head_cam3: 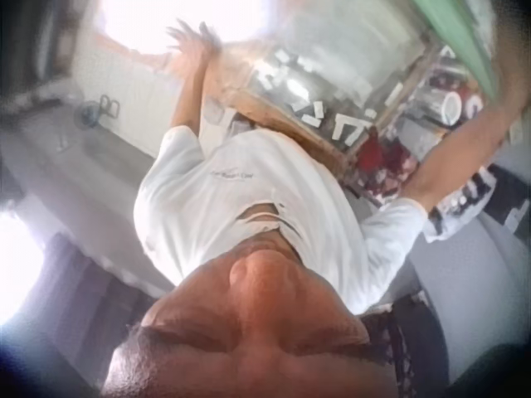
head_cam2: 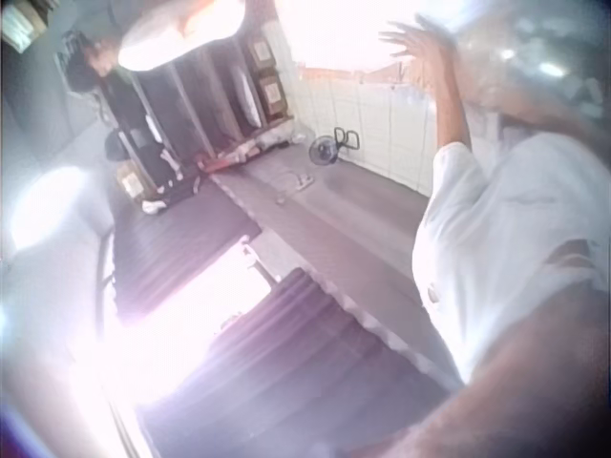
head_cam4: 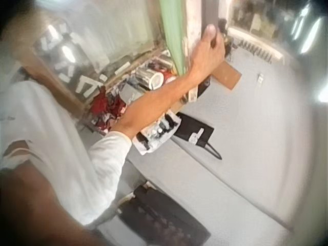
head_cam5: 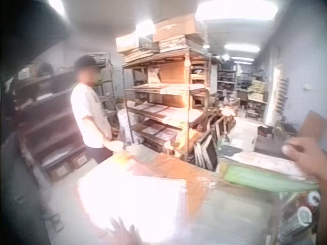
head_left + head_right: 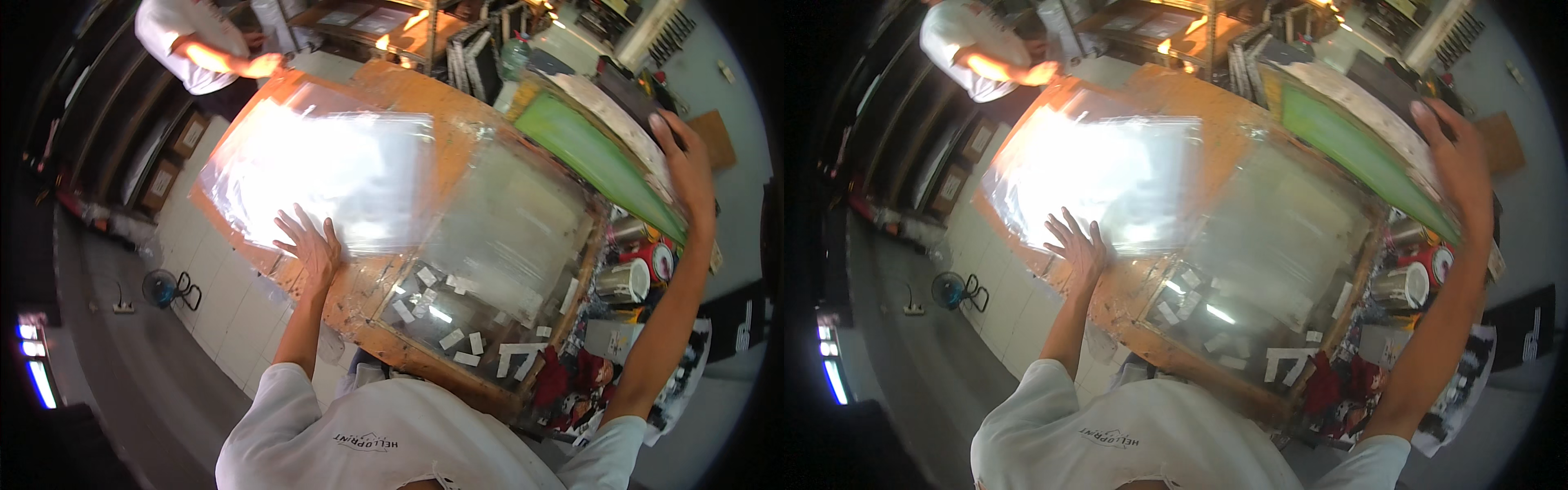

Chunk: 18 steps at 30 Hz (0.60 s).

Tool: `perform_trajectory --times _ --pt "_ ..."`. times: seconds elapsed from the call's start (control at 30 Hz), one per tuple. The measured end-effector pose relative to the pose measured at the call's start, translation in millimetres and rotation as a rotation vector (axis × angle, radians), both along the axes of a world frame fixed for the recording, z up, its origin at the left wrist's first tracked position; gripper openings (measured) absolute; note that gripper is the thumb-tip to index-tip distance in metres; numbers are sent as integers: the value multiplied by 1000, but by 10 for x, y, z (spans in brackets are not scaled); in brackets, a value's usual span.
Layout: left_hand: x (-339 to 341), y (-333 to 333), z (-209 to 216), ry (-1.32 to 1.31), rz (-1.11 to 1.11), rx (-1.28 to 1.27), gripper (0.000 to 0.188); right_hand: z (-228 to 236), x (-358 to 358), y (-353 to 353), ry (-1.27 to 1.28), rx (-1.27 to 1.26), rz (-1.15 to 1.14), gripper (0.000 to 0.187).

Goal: The person performs screen printing on plastic sheets, using a squeegee to spread ink through a screen onto the material and then setting the printed sheets aside.

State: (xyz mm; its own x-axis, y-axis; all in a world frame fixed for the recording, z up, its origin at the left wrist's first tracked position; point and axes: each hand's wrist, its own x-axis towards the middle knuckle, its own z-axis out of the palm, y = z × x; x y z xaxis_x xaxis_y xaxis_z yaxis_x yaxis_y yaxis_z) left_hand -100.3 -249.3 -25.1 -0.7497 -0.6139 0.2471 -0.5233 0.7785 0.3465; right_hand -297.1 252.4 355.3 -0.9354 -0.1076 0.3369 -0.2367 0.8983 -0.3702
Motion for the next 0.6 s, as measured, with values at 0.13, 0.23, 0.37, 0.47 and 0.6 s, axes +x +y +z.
perform_trajectory --times 0.13,0.23,0.37,0.47,0.6 --pt "-470 703 -41 120 -362 -165 61 30 65 -97 50 33 -14 72" --pt "-796 1513 -234 -143 -605 -59 57 45 77 -235 47 37 -29 76" --pt "-863 2608 -410 -162 -1008 -26 59 148 178 -318 17 131 -67 71" --pt "-726 3321 -390 -127 -1264 -15 65 297 396 -190 -110 207 -54 54" --pt "-618 3706 -253 -148 -1383 44 68 301 434 -132 -117 185 13 53"
